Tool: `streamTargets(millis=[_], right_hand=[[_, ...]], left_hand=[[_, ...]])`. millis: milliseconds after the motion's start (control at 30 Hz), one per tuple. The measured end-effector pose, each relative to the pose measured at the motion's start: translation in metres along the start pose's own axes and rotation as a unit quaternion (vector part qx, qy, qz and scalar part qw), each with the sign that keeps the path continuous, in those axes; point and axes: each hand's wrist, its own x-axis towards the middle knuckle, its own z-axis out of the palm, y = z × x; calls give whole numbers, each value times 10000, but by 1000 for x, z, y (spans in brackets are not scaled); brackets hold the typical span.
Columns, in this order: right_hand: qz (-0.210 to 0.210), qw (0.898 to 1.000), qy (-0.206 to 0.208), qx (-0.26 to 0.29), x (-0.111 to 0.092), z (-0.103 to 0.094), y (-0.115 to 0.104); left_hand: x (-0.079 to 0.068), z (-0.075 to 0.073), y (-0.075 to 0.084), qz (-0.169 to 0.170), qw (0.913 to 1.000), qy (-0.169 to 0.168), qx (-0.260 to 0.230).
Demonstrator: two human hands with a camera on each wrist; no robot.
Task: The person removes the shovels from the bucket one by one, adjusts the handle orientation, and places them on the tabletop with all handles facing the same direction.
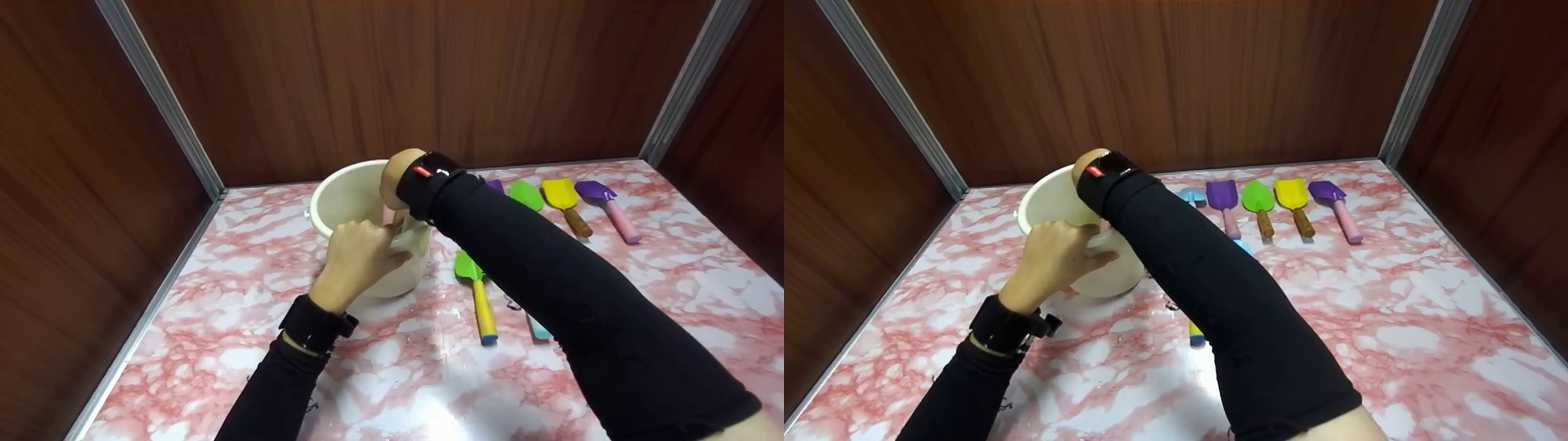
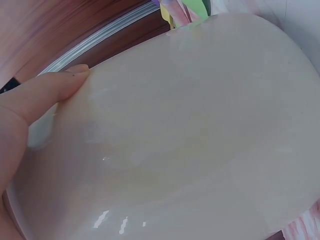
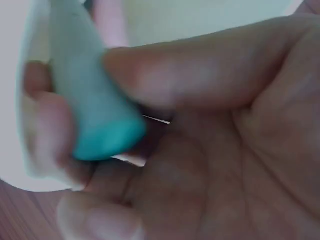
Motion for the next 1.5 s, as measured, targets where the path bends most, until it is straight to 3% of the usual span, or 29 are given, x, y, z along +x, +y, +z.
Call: streamTargets(millis=[133, 233, 400, 600, 833, 1100, 1333, 1500], right_hand=[[-272, 9988, -380, -175, 6, 3, 1], [-710, 9947, -497, -554, 11, 8, 3], [-891, 9924, -82, -846, 9, 15, 8], [-737, 9941, 306, -728, -5, 7, 20], [-636, 9967, 271, -420, -18, -14, 47], [-1005, 9942, 298, -247, -35, -28, 81], [-1322, 9901, 467, -22, -53, -19, 104], [-1712, 9787, 1130, 36, -65, -4, 124]], left_hand=[[0, 1, -2, -26, 10000, -50, 1], [0, 2, -2, -71, 9999, -70, -35], [0, 4, -1, -64, 9999, -95, -61], [0, 5, -1, 23, 9998, 78, 184], [-2, 5, -3, 73, 9996, 185, 219], [1, 7, -5, 18, 9996, 212, 176], [2, 7, -8, 19, 10000, 77, 38], [1, 8, -8, -52, 9999, 1, -162]])
